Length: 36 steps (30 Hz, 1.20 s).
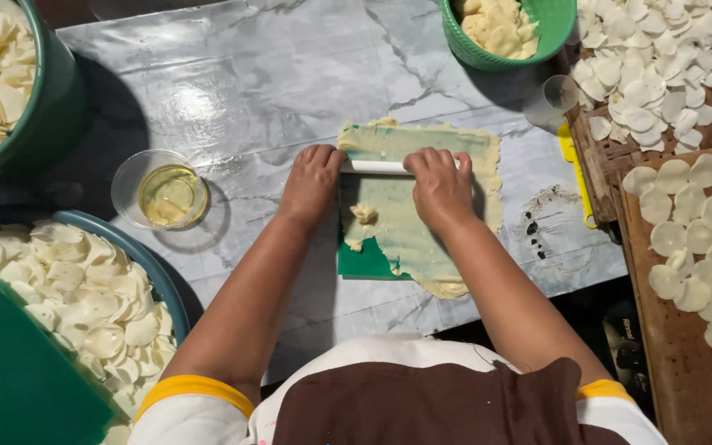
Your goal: Rolling out dough into thin sheets using a small rolling pin on a silicone mat
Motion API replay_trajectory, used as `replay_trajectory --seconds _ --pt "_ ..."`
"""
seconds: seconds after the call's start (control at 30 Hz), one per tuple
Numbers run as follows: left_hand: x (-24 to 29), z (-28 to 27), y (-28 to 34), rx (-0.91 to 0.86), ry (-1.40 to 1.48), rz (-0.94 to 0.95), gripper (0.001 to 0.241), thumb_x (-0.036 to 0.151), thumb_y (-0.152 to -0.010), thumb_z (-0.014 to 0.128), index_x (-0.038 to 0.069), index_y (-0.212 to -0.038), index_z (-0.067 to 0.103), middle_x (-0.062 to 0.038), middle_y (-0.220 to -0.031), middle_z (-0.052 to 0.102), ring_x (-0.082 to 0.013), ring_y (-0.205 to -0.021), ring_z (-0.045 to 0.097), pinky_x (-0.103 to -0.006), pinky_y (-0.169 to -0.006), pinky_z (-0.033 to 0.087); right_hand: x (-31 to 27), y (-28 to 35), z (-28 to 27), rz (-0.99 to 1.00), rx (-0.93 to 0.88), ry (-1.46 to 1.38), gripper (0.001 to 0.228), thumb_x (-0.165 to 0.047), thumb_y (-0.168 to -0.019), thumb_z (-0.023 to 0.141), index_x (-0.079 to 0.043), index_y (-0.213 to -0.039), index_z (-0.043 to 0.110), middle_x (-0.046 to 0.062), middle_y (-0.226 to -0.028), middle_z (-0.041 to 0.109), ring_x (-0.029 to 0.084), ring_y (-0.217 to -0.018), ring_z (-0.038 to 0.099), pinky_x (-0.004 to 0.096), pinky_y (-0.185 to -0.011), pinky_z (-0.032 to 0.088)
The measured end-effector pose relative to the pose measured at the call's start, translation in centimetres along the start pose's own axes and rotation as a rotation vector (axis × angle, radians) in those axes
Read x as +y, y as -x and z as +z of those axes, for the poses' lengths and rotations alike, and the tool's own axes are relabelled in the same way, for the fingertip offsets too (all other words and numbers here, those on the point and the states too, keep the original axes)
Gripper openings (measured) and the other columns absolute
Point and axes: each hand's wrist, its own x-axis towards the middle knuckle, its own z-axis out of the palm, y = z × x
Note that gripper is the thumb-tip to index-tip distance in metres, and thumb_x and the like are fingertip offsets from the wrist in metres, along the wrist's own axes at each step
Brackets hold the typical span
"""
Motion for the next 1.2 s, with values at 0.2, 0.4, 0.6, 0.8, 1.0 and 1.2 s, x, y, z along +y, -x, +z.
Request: replay_trajectory --seconds 0.2,0.4,0.6,0.8,1.0,1.2 --pt "2.9 -5.8 0.8 0.032 0.165 -0.026 0.026 0.009 -0.098 0.054 0.014 -0.123 0.059 -0.006 -0.109 0.059 -0.0281 -0.107 0.062 -0.0396 -0.097 0.05 -0.8 2.5 -4.0 -0.055 0.009 -0.064 0.042 -0.011 -0.083 0.064 -0.023 -0.123 0.058 0.001 -0.104 0.054 0.026 -0.104 0.059 0.046 -0.095 0.045" --pt "2.6 -5.0 4.9 -0.05 0.35 -0.077 0.025 0.008 -0.1 0.057 0.016 -0.121 0.067 -0.006 -0.107 0.064 -0.0299 -0.108 0.066 -0.0414 -0.104 0.05 -2.5 7.7 -2.4 -0.043 -0.019 -0.164 0.046 -0.02 -0.093 0.066 -0.025 -0.138 0.061 0.004 -0.105 0.054 0.03 -0.1 0.061 0.044 -0.082 0.049" --pt "3.2 -5.3 5.8 -0.064 0.319 -0.118 0.027 0.01 -0.099 0.062 0.015 -0.124 0.069 -0.009 -0.111 0.066 -0.0322 -0.112 0.065 -0.0495 -0.11 0.046 -3.4 8.0 -2.0 -0.005 -0.002 -0.104 0.044 -0.027 -0.097 0.062 -0.028 -0.14 0.061 0.009 -0.122 0.056 0.032 -0.117 0.058 0.047 -0.095 0.045" --pt "3.2 -5.3 0.3 0.027 0.14 -0.285 0.017 0.026 -0.098 0.064 0.015 -0.106 0.074 -0.01 -0.126 0.065 -0.0328 -0.127 0.06 -0.0532 -0.117 0.035 -3.1 8.0 0.1 -0.053 0.099 -0.126 0.034 -0.02 -0.102 0.055 -0.025 -0.135 0.062 0.003 -0.111 0.056 0.026 -0.111 0.059 0.045 -0.1 0.042" --pt "4.3 -6.2 -1.4 -0.032 0.196 -0.284 0.028 0.02 -0.102 0.059 0.006 -0.124 0.069 -0.023 -0.144 0.056 -0.0452 -0.139 0.048 -0.0576 -0.119 0.031 -3.8 8.0 -1.2 -0.085 0.151 -0.074 0.035 -0.021 -0.103 0.053 -0.024 -0.137 0.062 0.002 -0.105 0.054 0.025 -0.104 0.058 0.043 -0.09 0.043" --pt "3.7 -4.2 0.4 -0.39 0.144 -0.411 0.061 0.039 -0.108 0.038 0.01 -0.161 0.032 -0.019 -0.169 0.026 -0.0355 -0.157 0.022 -0.0542 -0.128 0.008 -6.4 7.7 -4.2 -0.022 0.038 -0.147 0.047 -0.029 -0.105 0.052 -0.016 -0.15 0.053 0.022 -0.162 0.036 0.04 -0.141 0.045 0.052 -0.107 0.038"
